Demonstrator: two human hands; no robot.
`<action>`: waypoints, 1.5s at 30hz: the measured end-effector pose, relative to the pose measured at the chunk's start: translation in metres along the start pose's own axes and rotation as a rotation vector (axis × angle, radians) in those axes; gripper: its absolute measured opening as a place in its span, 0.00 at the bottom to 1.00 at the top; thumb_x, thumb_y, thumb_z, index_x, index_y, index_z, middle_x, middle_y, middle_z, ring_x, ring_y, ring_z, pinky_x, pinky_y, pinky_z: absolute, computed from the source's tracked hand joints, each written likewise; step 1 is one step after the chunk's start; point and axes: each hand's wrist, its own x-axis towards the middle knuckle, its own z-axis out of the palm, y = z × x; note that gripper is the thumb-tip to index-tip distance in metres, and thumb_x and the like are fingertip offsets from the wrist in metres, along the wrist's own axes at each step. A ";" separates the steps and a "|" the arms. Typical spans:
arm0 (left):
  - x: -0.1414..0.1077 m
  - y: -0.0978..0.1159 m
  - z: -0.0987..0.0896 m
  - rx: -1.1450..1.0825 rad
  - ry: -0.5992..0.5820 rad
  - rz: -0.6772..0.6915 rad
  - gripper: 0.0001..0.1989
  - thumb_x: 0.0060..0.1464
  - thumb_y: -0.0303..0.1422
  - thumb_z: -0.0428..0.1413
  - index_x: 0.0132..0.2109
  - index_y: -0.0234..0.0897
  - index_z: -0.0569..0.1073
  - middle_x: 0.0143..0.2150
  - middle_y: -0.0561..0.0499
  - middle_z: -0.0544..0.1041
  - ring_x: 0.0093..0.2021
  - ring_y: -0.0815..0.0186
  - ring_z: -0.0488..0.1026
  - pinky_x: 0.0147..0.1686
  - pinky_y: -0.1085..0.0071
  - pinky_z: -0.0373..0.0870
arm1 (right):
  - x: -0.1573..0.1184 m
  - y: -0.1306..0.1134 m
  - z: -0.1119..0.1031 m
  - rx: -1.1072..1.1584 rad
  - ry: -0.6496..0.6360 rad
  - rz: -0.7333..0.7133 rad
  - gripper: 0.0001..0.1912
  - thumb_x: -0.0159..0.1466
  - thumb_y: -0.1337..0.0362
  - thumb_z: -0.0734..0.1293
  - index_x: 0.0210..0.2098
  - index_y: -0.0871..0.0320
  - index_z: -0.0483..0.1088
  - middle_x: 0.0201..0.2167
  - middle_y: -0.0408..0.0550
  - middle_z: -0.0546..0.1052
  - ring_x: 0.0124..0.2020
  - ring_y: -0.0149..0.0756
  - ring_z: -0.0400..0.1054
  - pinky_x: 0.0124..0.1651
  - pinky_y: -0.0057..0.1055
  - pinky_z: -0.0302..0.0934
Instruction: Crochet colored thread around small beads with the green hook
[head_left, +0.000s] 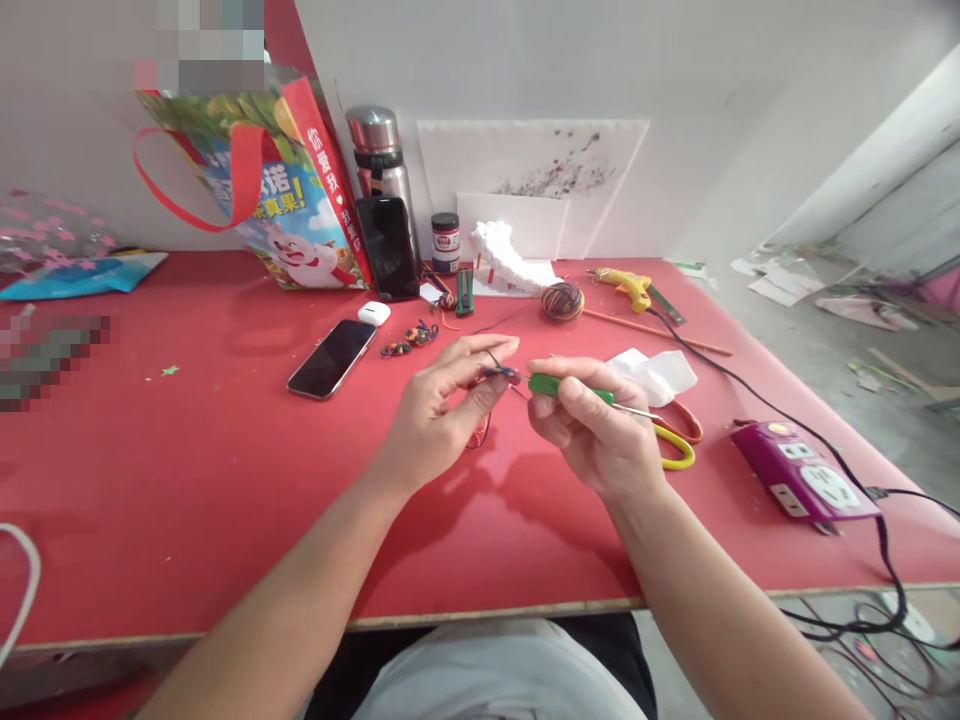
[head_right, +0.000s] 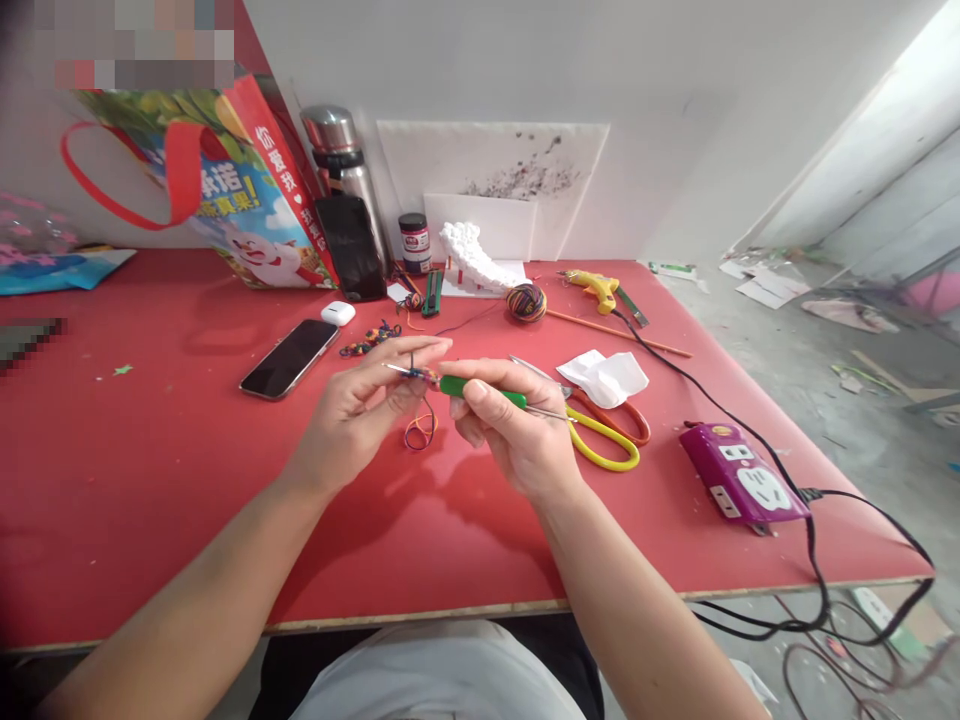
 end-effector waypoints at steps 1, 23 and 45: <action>0.001 0.000 -0.001 -0.060 -0.003 -0.050 0.15 0.64 0.38 0.68 0.56 0.50 0.88 0.64 0.46 0.82 0.54 0.59 0.81 0.54 0.65 0.78 | 0.000 0.001 0.000 0.006 -0.013 0.020 0.11 0.57 0.55 0.84 0.37 0.51 0.89 0.22 0.45 0.79 0.19 0.28 0.63 0.21 0.28 0.55; 0.004 -0.001 -0.002 -0.327 0.102 -0.203 0.17 0.49 0.35 0.77 0.48 0.48 0.90 0.47 0.47 0.86 0.31 0.73 0.66 0.26 0.77 0.64 | 0.002 0.009 0.002 0.089 0.010 0.110 0.11 0.58 0.54 0.83 0.38 0.51 0.89 0.23 0.42 0.77 0.18 0.23 0.59 0.22 0.26 0.50; 0.009 0.006 -0.010 -0.190 0.165 -0.107 0.20 0.61 0.49 0.67 0.31 0.39 0.88 0.48 0.39 0.87 0.45 0.58 0.83 0.25 0.75 0.71 | 0.007 0.000 -0.006 0.092 0.024 0.159 0.09 0.56 0.58 0.80 0.32 0.56 0.88 0.17 0.42 0.73 0.14 0.21 0.50 0.20 0.26 0.41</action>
